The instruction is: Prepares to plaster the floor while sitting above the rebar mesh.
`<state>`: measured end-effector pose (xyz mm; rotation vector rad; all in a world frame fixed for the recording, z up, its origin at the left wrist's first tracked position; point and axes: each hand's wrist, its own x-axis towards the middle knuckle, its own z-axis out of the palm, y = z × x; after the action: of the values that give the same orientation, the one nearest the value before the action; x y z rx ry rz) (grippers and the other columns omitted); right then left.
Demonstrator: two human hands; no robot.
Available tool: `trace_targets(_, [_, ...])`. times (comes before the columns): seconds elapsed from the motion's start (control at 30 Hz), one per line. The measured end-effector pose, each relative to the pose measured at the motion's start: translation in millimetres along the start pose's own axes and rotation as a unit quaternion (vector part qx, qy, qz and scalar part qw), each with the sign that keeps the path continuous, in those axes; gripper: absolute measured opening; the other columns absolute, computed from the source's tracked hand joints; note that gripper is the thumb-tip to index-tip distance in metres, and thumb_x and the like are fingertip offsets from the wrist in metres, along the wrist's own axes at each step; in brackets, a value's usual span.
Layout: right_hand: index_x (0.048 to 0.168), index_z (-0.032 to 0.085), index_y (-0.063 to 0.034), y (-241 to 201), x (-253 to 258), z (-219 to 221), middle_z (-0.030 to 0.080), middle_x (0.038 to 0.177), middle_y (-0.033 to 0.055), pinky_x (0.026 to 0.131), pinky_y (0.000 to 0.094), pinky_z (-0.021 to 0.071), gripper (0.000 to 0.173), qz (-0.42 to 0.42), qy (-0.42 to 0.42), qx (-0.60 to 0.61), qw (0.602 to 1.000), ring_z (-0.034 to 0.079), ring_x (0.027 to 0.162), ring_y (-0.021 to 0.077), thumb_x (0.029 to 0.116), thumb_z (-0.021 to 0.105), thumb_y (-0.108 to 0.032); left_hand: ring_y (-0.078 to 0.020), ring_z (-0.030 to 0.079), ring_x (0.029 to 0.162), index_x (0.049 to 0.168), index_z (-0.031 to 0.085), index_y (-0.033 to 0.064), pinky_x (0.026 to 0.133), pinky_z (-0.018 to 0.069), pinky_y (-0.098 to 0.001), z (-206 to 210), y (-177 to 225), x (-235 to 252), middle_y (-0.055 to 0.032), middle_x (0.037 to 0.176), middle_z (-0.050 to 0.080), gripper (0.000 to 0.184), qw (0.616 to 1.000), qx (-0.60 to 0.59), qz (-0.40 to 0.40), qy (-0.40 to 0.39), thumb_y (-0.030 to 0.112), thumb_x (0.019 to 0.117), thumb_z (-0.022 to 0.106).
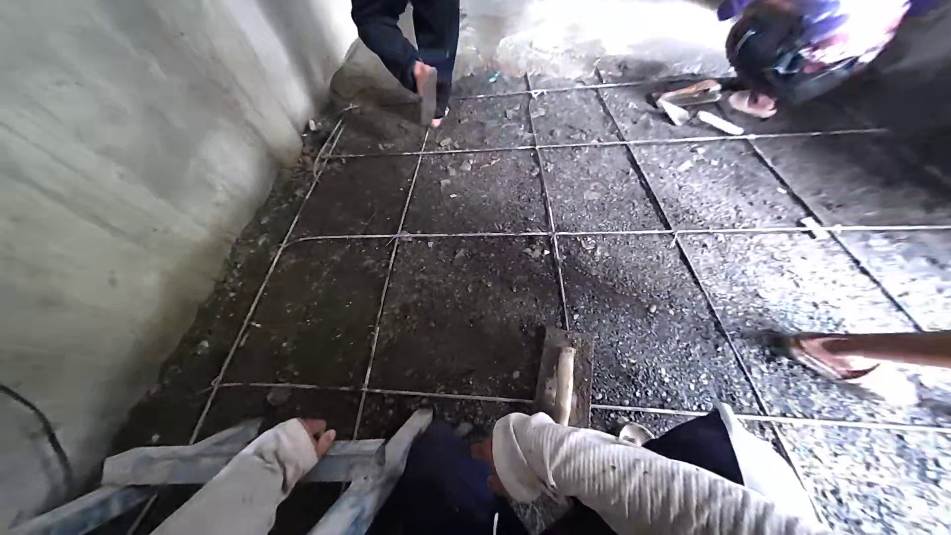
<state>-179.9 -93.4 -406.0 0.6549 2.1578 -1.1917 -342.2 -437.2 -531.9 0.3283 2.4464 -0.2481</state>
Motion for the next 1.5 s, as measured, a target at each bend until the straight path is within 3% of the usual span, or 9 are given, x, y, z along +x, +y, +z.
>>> trace_targets(0.07, [0.141,0.054,0.0057,0,1,-4,0.058,0.143,0.0253,0.114,0.041,0.0402,0.041,-0.025,-0.038,-0.078,0.996,0.054,0.135,0.0298,0.1099,0.043,-0.018,-0.0362,0.06,0.13,0.131,0.064,0.0055,0.111,0.0429,-0.058,-28,15,-14,-0.0213,0.132,0.066,0.054,0.996,0.012,-0.018,-0.092,0.048,0.1085,0.04])
trace_targets(0.2, [0.143,0.053,0.0051,28,25,20,0.06,0.138,0.027,0.11,0.0506,0.0444,0.043,-0.109,-0.062,-0.186,0.974,0.057,0.131,0.0369,0.1078,0.045,-0.02,-0.0354,0.073,0.099,0.1,0.075,0.0105,0.09,0.055,-0.0629,32,-22,28,-0.0173,0.097,0.076,0.057,0.998,0.006,0.033,0.053,0.059,0.0992,0.046])
trace_targets(0.33, [0.141,0.054,0.0055,32,17,9,0.06,0.138,0.0275,0.11,0.0507,0.0439,0.043,-0.122,-0.099,-0.177,0.972,0.057,0.13,0.0373,0.1075,0.047,-0.02,-0.0368,0.065,0.121,0.123,0.067,0.0018,0.106,0.0468,-0.0584,-44,27,-25,-0.0232,0.122,0.07,0.056,0.997,0.01,0.005,-0.08,0.049,0.1081,0.04])
trace_targets(0.47, [0.138,0.058,0.0023,28,31,30,0.063,0.134,0.0256,0.107,0.0506,0.0466,0.04,-0.077,-0.04,-0.155,0.984,0.061,0.126,0.0364,0.1069,0.048,-0.021,-0.0374,0.065,0.12,0.122,0.067,-0.0005,0.106,0.0472,-0.0579,-62,41,-42,-0.0247,0.121,0.07,0.053,0.997,0.006,0.008,-0.079,0.044,0.1086,0.042])
trace_targets(0.6, [0.138,0.057,0.0051,34,31,23,0.062,0.133,0.0268,0.107,0.0504,0.0462,0.042,-0.13,-0.067,-0.173,0.974,0.06,0.126,0.0366,0.1069,0.047,-0.021,-0.0365,0.065,0.121,0.123,0.067,0.0001,0.106,0.047,-0.0575,-59,38,-38,-0.0237,0.123,0.07,0.054,0.996,0.012,0.004,-0.087,0.045,0.1088,0.041])
trace_targets(0.8, [0.142,0.054,0.0052,13,1,-5,0.059,0.141,0.0253,0.113,0.0451,0.0417,0.043,-0.077,-0.081,-0.155,0.982,0.056,0.132,0.0318,0.1076,0.046,-0.019,-0.0365,0.066,0.12,0.122,0.068,0.0021,0.105,0.0479,-0.0583,-54,36,-36,-0.0226,0.12,0.07,0.055,0.997,0.008,-0.006,-0.073,0.048,0.1075,0.042])
trace_targets(0.97, [0.145,0.047,0.0106,20,6,-46,0.049,0.148,0.0328,0.116,0.0581,0.0349,0.048,-0.218,-0.278,-0.296,0.887,0.047,0.139,0.0437,0.1069,0.051,-0.018,-0.0364,0.066,0.119,0.12,0.069,0.0026,0.105,0.0482,-0.0582,-49,33,-32,-0.0222,0.12,0.071,0.055,0.998,0.013,-0.006,-0.063,0.049,0.107,0.042])
trace_targets(1.17, [0.148,0.044,0.0086,19,7,-40,0.048,0.152,0.0279,0.121,0.0461,0.0332,0.047,-0.153,-0.247,-0.248,0.924,0.046,0.143,0.0344,0.1103,0.044,-0.019,-0.0359,0.064,0.123,0.125,0.067,0.0029,0.106,0.0469,-0.0575,-62,39,-41,-0.0223,0.124,0.069,0.058,0.996,0.011,-0.013,-0.092,0.051,0.1078,0.039])
trace_targets(1.5, [0.147,0.045,0.0102,29,16,-57,0.049,0.149,0.0328,0.119,0.0571,0.0327,0.052,-0.195,-0.331,-0.359,0.85,0.047,0.141,0.0439,0.105,0.057,-0.017,-0.0358,0.065,0.122,0.124,0.067,0.004,0.106,0.0476,-0.0575,-60,38,-39,-0.0218,0.123,0.07,0.058,0.995,0.012,-0.016,-0.093,0.051,0.1079,0.038])
